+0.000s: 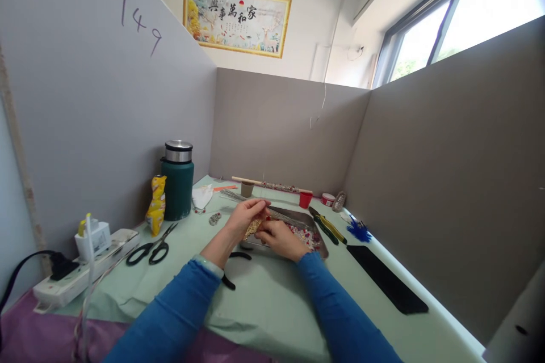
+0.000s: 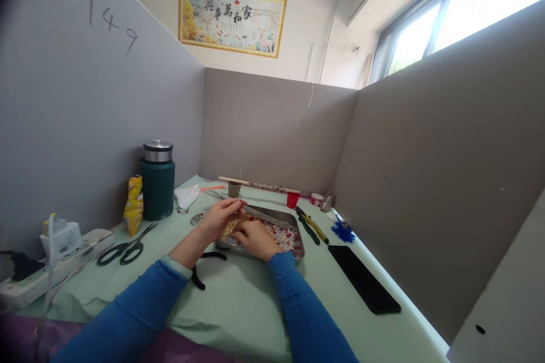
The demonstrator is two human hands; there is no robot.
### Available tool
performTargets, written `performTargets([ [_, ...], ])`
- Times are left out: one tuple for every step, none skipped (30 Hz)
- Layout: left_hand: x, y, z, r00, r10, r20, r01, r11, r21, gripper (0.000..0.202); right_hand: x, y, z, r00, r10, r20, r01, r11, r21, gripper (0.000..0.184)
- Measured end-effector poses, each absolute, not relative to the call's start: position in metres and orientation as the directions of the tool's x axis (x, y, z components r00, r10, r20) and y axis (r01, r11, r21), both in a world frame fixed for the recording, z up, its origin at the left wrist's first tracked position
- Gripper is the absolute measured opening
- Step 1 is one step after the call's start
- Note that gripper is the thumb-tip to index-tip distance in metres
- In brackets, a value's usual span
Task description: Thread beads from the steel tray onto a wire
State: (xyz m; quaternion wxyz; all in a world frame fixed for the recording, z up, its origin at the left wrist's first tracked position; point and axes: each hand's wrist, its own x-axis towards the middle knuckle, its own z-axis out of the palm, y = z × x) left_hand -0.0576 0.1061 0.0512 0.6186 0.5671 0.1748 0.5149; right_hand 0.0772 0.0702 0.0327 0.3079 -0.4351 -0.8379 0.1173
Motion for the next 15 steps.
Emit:
performTargets([
  [-0.058,0.107,0.051,0.413,0.831,0.373,-0.456,-0.166,0.874,0.031,0.077,0.069,0.034,-0.428,0.797,0.426,0.672,0.596,-0.439,0.019],
  [-0.058,0.109,0.050,0.417,0.828,0.375,-0.468,-0.158,0.870,0.030,0.079,0.067,0.035,-0.423,0.790,0.445,0.689,0.599,-0.408,0.020],
  [-0.059,0.110,0.049,0.416,0.830,0.372,-0.476,-0.149,0.867,0.029,0.084,0.065,0.037,-0.405,0.784,0.470,0.712,0.593,-0.377,0.023],
  [-0.060,0.112,0.048,0.411,0.835,0.366,-0.480,-0.143,0.866,0.028,0.092,0.063,0.039,-0.369,0.782,0.503,0.740,0.574,-0.350,0.025],
  [-0.060,0.113,0.047,0.407,0.841,0.356,-0.477,-0.137,0.868,0.027,0.103,0.061,0.042,-0.297,0.783,0.546,0.778,0.530,-0.337,0.028],
  [-0.060,0.114,0.046,0.409,0.846,0.343,-0.470,-0.128,0.874,0.026,0.115,0.060,0.043,-0.173,0.790,0.589,0.818,0.448,-0.360,0.032],
  [-0.061,0.115,0.045,0.420,0.846,0.329,-0.457,-0.116,0.882,0.025,0.129,0.060,0.045,-0.038,0.785,0.618,0.849,0.352,-0.395,0.037],
  [-0.061,0.115,0.045,0.441,0.842,0.313,-0.441,-0.100,0.892,0.024,0.143,0.061,0.045,0.082,0.774,0.627,0.874,0.247,-0.419,0.039],
  [-0.060,0.115,0.045,0.465,0.835,0.294,-0.424,-0.082,0.902,0.023,0.155,0.062,0.044,0.172,0.777,0.605,0.896,0.131,-0.423,0.040],
  [-0.060,0.114,0.044,0.488,0.828,0.275,-0.406,-0.063,0.911,0.022,0.165,0.064,0.042,0.247,0.793,0.556,0.909,0.010,-0.417,0.040],
  [-0.059,0.113,0.045,0.507,0.823,0.256,-0.388,-0.047,0.920,0.022,0.173,0.067,0.039,0.294,0.816,0.498,0.917,-0.093,-0.389,0.039],
  [-0.059,0.112,0.045,0.518,0.821,0.239,-0.372,-0.035,0.928,0.022,0.178,0.069,0.036,0.313,0.838,0.446,0.924,-0.161,-0.346,0.038],
  [-0.058,0.111,0.045,0.524,0.822,0.224,-0.357,-0.026,0.934,0.022,0.181,0.071,0.033,0.324,0.856,0.402,0.929,-0.207,-0.307,0.039],
  [-0.058,0.110,0.045,0.529,0.822,0.211,-0.344,-0.019,0.939,0.023,0.182,0.073,0.030,0.334,0.865,0.374,0.931,-0.240,-0.275,0.039],
  [-0.058,0.110,0.046,0.533,0.821,0.202,-0.336,-0.014,0.942,0.024,0.183,0.075,0.028,0.349,0.864,0.362,0.929,-0.268,-0.256,0.040],
])
